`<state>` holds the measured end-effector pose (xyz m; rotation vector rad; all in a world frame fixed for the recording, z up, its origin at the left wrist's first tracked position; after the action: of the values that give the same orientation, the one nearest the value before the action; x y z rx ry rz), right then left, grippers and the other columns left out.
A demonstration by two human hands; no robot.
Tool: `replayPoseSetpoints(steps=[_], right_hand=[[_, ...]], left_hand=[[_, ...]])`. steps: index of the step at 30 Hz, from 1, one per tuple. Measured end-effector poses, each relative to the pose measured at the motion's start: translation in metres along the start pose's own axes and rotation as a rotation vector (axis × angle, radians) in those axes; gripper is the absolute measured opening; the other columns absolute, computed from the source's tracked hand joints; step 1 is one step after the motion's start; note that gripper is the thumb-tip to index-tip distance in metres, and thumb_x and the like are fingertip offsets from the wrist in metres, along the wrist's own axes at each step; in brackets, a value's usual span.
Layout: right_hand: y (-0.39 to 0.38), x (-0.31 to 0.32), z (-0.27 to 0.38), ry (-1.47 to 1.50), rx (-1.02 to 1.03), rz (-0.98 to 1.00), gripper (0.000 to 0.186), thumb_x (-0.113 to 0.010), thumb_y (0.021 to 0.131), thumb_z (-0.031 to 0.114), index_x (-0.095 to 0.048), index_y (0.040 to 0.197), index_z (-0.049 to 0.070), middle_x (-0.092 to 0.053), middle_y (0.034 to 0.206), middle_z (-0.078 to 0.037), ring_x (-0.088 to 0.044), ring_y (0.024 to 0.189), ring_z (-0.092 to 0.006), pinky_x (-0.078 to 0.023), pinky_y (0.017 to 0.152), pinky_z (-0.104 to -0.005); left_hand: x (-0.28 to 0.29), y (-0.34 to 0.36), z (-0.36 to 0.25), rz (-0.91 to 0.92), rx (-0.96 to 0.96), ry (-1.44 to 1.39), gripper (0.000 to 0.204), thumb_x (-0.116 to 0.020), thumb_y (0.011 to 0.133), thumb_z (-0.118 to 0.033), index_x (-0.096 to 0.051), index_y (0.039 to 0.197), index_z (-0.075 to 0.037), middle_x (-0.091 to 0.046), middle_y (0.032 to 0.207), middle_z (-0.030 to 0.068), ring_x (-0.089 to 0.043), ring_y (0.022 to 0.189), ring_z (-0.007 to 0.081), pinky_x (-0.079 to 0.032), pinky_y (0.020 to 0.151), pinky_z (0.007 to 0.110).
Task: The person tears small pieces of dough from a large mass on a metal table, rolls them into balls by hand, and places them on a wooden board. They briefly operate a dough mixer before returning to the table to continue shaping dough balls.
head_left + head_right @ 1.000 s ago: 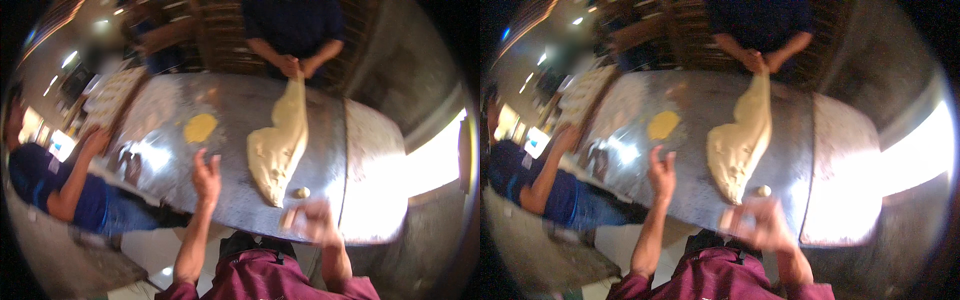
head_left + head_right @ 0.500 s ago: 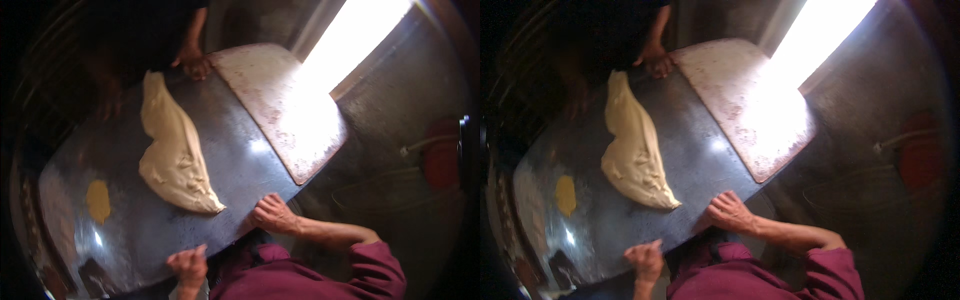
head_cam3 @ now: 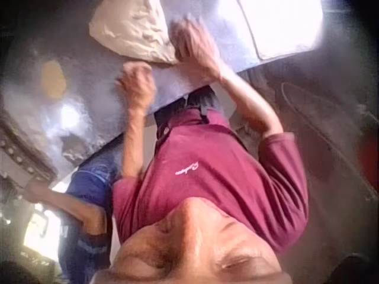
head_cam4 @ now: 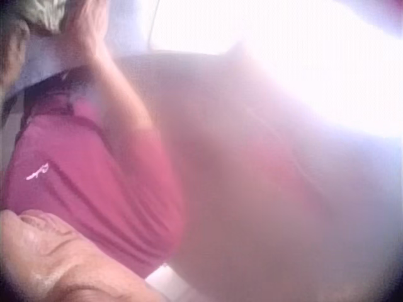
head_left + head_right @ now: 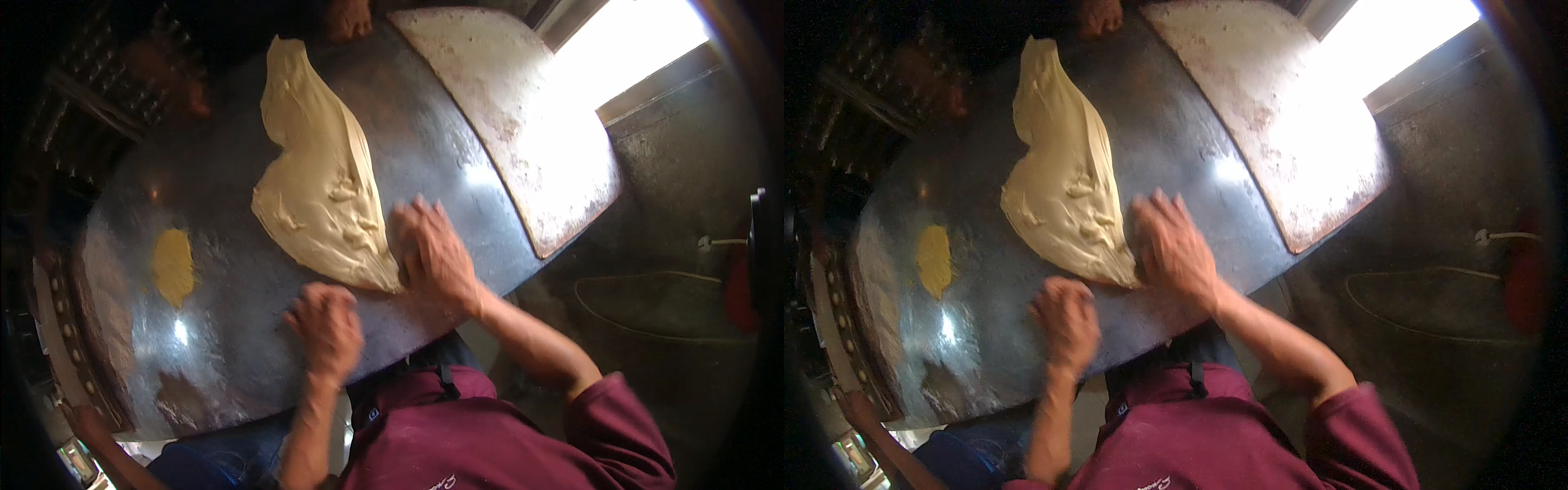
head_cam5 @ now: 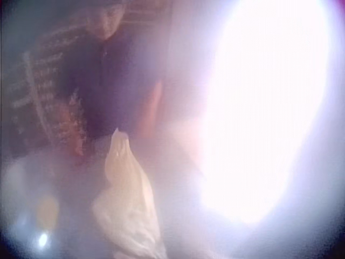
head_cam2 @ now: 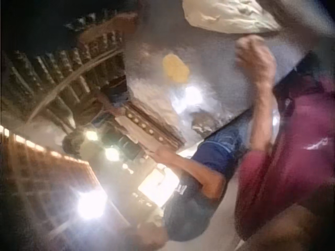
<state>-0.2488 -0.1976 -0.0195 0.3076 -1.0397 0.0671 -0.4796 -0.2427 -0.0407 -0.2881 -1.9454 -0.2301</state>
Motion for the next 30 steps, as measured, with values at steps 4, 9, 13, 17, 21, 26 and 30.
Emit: replayPoseSetpoints(steps=[4,9,13,17,21,26,30], right_hand=[[-0.019,-0.019,-0.031,0.012,-0.132,0.223,0.047,-0.053,0.088,0.002,-0.051,0.135,0.006,-0.058,0.135,-0.015,-0.05,0.134,-0.0308,-0.032,0.118,-0.0504],[-0.025,-0.006,-0.055,0.111,-0.141,-0.202,0.048,-0.061,0.079,0.0,-0.049,0.125,0.004,-0.058,0.128,-0.014,-0.055,0.125,-0.0285,-0.029,0.114,-0.051],[-0.079,0.007,-0.08,0.108,-0.396,-0.377,0.045,-0.077,0.073,0.006,-0.051,0.11,0.004,-0.057,0.086,-0.008,-0.056,0.081,-0.022,-0.043,0.085,-0.0382],[-0.076,0.016,-0.061,0.115,-0.302,-0.282,0.022,-0.083,0.072,0.005,-0.067,0.087,0.005,-0.068,0.082,-0.008,-0.065,0.075,-0.0238,-0.053,0.072,-0.0336],[-0.02,0.026,-0.005,0.562,-0.049,0.029,0.021,-0.076,0.073,-0.001,-0.069,0.093,0.003,-0.072,0.085,-0.011,-0.071,0.079,-0.0222,-0.056,0.073,-0.0346],[0.02,0.046,0.065,0.493,0.267,-0.191,0.036,-0.079,0.073,-0.001,-0.065,0.106,0.002,-0.068,0.092,-0.01,-0.068,0.081,-0.0244,-0.056,0.073,-0.0342],[0.055,0.031,0.083,0.452,0.621,-0.219,0.034,-0.077,0.076,0.004,-0.063,0.108,0.003,-0.067,0.1,-0.009,-0.065,0.081,-0.0271,-0.054,0.074,-0.036]], left_hand=[[0.002,-0.016,0.011,0.031,-0.171,0.032,0.009,-0.063,0.086,-0.018,-0.059,0.093,-0.023,-0.05,0.094,0.0036,-0.049,0.089,0.027,-0.036,0.081,0.046],[0.012,0.011,0.032,-0.097,-0.138,0.111,0.037,-0.076,0.085,-0.032,-0.055,0.113,-0.02,-0.049,0.108,0.0038,-0.048,0.091,0.0217,-0.038,0.084,0.042],[0.037,0.012,0.06,-0.49,0.105,-0.921,0.059,-0.072,0.092,-0.033,-0.037,0.132,-0.008,-0.04,0.129,0.0058,-0.043,0.092,0.013,-0.043,0.086,0.034],[0.034,0.046,0.02,-0.469,0.019,-0.867,0.057,-0.071,0.093,-0.031,-0.041,0.134,-0.007,-0.041,0.135,0.0082,-0.046,0.093,0.0151,-0.045,0.086,0.034],[0.025,0.083,-0.059,-0.12,-0.197,-0.883,0.026,-0.057,0.101,-0.022,-0.052,0.121,-0.006,-0.053,0.122,0.0106,-0.054,0.103,0.0206,-0.044,0.094,0.036],[0.06,0.093,-0.067,-0.244,-0.012,-1.24,0.024,-0.045,0.107,-0.021,-0.041,0.124,-0.004,-0.054,0.098,0.0094,-0.055,0.091,0.0163,-0.048,0.081,0.032],[0.126,0.077,-0.039,-0.674,-0.044,-0.848,0.042,-0.055,0.1,-0.005,-0.029,0.134,-0.005,-0.047,0.109,0.0091,-0.052,0.095,0.0136,-0.05,0.073,0.025]])
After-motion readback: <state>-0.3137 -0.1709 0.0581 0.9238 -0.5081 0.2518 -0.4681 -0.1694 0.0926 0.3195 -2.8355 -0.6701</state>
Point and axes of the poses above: each hand's wrist, its own y-axis towards the middle knuckle, its own x-axis out of the back of the hand, z = x × y, the point moved 5 cm from there along y, towards the middle knuckle
